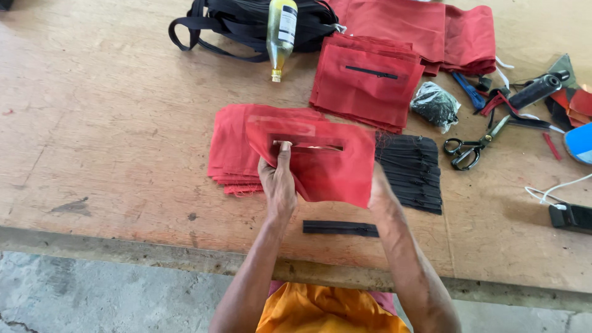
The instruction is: The person repeatedly picks up a red fabric pouch and a black zipper, aligns the zipper with the pouch opening, and folds the fabric over it. The person then places the prepared pouch onto a stack of finished items on the table.
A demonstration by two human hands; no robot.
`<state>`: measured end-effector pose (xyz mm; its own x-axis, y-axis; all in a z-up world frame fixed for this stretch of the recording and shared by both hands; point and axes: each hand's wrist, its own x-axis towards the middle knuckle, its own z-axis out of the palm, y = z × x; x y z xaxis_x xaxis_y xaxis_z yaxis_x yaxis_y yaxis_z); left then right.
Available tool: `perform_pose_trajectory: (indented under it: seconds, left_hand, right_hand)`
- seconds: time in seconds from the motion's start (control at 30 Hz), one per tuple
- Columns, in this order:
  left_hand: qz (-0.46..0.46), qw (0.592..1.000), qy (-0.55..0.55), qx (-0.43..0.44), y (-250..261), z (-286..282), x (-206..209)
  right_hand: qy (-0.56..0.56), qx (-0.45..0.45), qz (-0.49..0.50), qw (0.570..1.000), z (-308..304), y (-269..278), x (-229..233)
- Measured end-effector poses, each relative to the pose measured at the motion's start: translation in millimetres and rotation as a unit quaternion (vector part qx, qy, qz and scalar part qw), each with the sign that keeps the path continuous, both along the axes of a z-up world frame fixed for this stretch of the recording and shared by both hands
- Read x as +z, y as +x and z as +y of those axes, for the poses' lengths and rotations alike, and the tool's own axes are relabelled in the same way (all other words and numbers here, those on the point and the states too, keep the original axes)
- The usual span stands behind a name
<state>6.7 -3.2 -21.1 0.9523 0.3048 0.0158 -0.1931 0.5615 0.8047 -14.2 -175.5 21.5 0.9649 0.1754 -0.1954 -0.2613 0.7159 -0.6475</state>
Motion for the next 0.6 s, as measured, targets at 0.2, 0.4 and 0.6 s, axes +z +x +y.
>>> perform_pose_trajectory:
  seconds: [0.2,0.4,0.6]
  left_hand:
    - [-0.009,0.998,0.058,-0.027,-2.8,0.6,3.8]
    - [-0.053,0.995,0.081,-0.021,-10.6,8.5,14.7]
    - [-0.083,0.994,0.073,-0.002,-5.2,16.6,-0.4]
  right_hand:
    - [-0.129,-0.053,-0.118,0.983,-28.5,-13.9,1.7]
    - [-0.402,-0.139,-0.171,0.889,-36.6,-21.6,2.8]
    - [-0.441,-0.142,-0.153,0.873,-61.4,-28.0,-3.5]
